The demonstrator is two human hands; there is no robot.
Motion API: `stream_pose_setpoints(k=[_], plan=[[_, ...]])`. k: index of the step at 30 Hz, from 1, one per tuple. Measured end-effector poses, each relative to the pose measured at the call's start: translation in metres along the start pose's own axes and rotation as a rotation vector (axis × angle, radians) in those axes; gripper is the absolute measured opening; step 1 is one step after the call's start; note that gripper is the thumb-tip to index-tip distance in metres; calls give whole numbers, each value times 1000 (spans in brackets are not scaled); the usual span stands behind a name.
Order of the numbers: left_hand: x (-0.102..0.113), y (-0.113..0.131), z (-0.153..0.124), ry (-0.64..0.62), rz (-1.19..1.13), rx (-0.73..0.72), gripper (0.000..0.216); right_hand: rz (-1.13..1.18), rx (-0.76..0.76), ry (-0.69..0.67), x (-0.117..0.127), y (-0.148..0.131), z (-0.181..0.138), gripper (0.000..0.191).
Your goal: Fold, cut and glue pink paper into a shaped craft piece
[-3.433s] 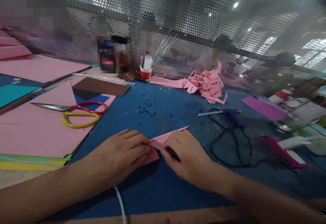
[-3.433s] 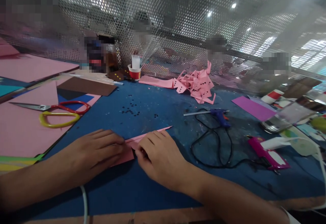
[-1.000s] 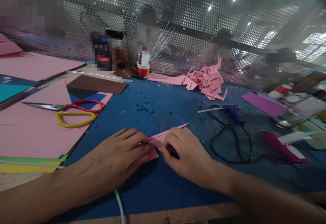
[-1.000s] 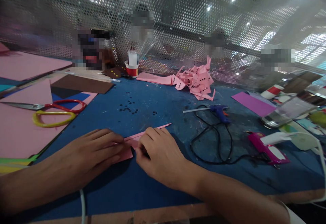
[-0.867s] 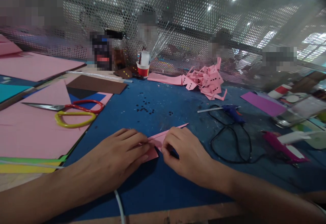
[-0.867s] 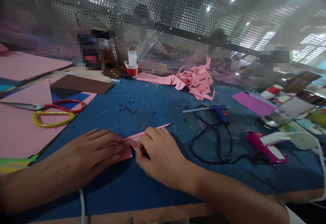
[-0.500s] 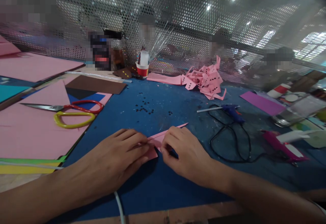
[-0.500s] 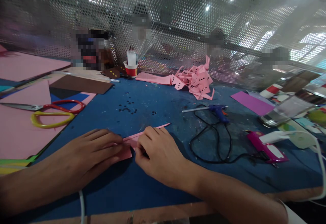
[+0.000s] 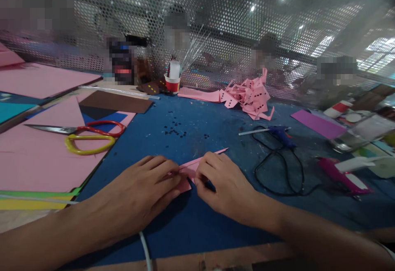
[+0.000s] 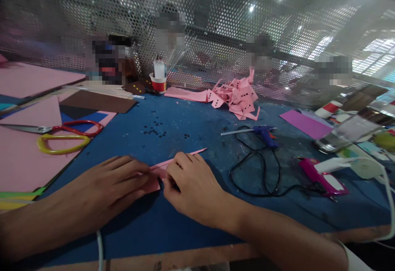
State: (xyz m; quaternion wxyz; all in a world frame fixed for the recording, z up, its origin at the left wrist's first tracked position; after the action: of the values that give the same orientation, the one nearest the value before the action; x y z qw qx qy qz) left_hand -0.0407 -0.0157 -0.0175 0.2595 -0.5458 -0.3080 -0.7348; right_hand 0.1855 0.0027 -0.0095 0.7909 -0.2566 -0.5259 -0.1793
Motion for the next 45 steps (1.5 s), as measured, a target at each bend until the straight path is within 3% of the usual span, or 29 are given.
stream_pose_setpoints(k=[45], plan=[[4,3,2,47,26,-40,28,0,-40,-26,-1,1,1,10]])
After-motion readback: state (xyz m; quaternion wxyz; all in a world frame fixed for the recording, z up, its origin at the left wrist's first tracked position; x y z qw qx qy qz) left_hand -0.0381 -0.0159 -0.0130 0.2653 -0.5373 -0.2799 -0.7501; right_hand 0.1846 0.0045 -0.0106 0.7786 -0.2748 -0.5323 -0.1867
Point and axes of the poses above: each hand's wrist, its own z-axis towards the middle knuckle, its own x-axis out of the back of the hand, y = z × x, the point moved 1 cm from there along z, towards the middle knuckle, and after that the axes turned 7 degrees about x, right-handed, at the moved point
